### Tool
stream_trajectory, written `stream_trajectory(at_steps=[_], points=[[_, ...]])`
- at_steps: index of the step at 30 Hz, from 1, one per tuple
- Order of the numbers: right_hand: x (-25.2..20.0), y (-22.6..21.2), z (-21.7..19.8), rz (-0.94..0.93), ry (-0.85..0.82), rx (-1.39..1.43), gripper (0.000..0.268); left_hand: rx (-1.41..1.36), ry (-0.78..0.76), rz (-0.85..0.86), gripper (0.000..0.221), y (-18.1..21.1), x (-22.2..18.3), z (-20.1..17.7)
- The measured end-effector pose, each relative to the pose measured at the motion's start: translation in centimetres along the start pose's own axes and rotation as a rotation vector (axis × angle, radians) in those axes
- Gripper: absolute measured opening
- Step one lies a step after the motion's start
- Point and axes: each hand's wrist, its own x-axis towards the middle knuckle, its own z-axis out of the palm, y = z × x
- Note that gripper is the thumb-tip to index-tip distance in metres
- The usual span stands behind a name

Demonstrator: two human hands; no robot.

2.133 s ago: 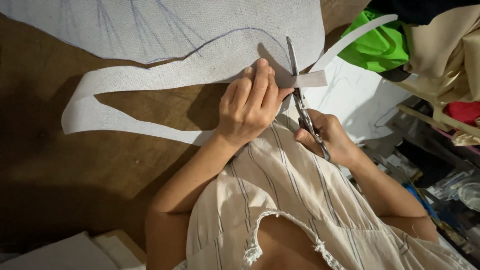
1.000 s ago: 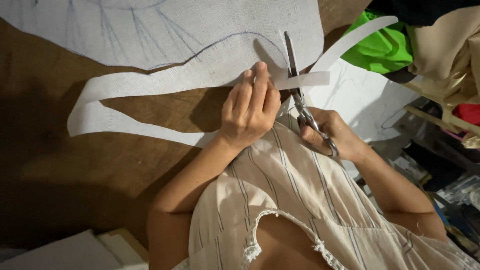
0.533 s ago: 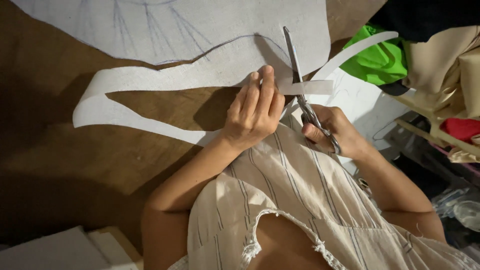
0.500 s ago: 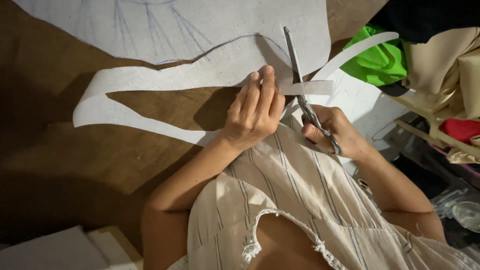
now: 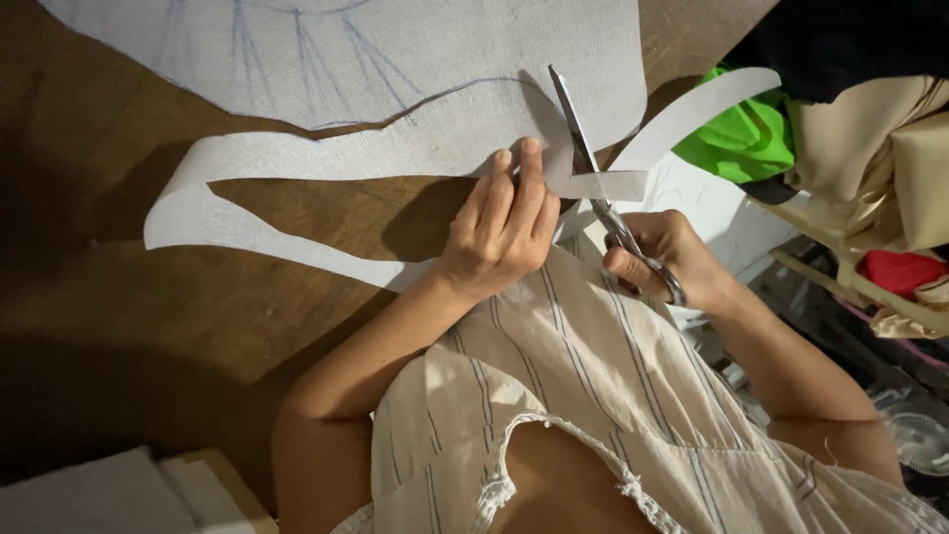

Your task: Cutting out a garment pattern from paper using a pair of scissors on a wooden table.

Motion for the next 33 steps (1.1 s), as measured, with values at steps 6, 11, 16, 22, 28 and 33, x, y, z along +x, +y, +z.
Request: stream_trajectory(at_steps=[6, 11, 16, 22, 28, 33], points=[[1.9, 0.2, -0.8, 0.004, -0.074, -0.089, 0.053, 0.022, 0.004, 0.006, 0.024, 0.1, -0.2, -0.2], [2.5, -1.8, -0.7, 0.018, -0.086, -0.12, 0.056, 0.023, 0.005, -0.001, 0.025, 0.1, -0.2, -0.2], [2.1, -0.8, -1.7, -0.003, -0.114, -0.127, 0.053, 0.018, 0.003, 0.003, 0.023, 0.1, -0.5, 0.1], [1.6, -0.3, -2.7, 0.063, -0.068, -0.058, 0.041, 0.016, -0.016, 0.013, 0.022, 0.1, -0.5, 0.0], [2.4, -0.7, -3.6, 0.079, -0.095, -0.031, 0.038, 0.017, -0.016, 0.006, 0.021, 0.0, -0.2, 0.2], [4.2, -3.1, -4.1, 0.111, -0.165, -0.118, 0.028, -0.006, -0.002, 0.008, 0.022, 0.2, -0.7, 0.6]])
